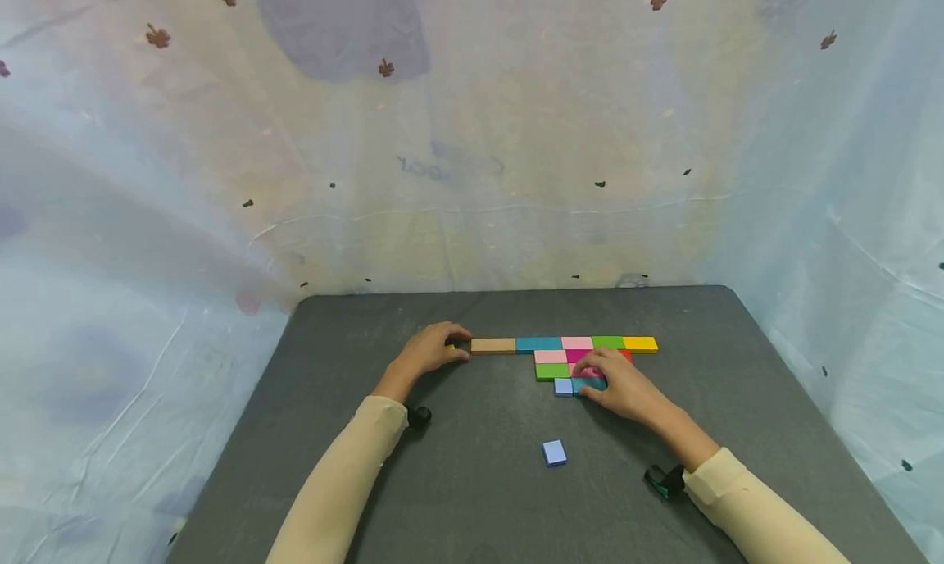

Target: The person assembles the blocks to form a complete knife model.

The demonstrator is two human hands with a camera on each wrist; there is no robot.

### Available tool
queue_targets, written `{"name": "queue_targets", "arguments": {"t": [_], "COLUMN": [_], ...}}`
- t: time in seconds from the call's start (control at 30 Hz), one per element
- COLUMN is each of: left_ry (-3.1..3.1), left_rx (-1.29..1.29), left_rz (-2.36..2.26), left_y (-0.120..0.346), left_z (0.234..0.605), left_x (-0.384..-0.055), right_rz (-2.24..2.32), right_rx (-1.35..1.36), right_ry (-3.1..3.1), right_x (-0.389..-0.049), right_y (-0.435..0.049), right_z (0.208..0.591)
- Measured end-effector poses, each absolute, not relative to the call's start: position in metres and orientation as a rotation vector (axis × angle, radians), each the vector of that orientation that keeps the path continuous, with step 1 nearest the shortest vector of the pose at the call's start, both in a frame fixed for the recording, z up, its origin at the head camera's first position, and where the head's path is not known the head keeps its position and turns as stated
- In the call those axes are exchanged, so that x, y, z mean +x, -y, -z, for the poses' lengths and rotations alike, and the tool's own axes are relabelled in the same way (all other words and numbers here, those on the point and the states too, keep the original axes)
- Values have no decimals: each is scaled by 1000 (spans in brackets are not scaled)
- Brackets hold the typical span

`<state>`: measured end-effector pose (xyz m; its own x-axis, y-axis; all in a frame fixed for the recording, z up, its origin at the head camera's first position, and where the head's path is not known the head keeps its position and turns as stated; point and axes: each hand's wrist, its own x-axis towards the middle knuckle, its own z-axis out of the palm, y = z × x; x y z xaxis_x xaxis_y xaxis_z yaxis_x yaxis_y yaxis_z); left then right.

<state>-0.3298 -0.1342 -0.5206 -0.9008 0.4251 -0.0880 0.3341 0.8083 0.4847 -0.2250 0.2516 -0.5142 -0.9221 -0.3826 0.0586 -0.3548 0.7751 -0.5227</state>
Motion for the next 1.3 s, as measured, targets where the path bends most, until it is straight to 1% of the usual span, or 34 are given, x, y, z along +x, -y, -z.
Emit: {"name": "queue_targets", "arguments": {"t": [0.43, 0.63, 1.3], "left_ry": [-2903, -2902, -2900], "left_rx": [453, 412, 334], "left_rz": [-500, -439, -530], "left_y": [164, 172, 172], "left_z": [512, 512, 510], "left_x": [-316, -311, -300], "right_rz": [856, 848, 845], "right_rx": [-706, -706, -718], "right_ry": [-2908, -2897, -2932], "right_x": [-226, -227, -224], "right_y": [-250, -249, -243], "right_z": [514, 515, 516]}}
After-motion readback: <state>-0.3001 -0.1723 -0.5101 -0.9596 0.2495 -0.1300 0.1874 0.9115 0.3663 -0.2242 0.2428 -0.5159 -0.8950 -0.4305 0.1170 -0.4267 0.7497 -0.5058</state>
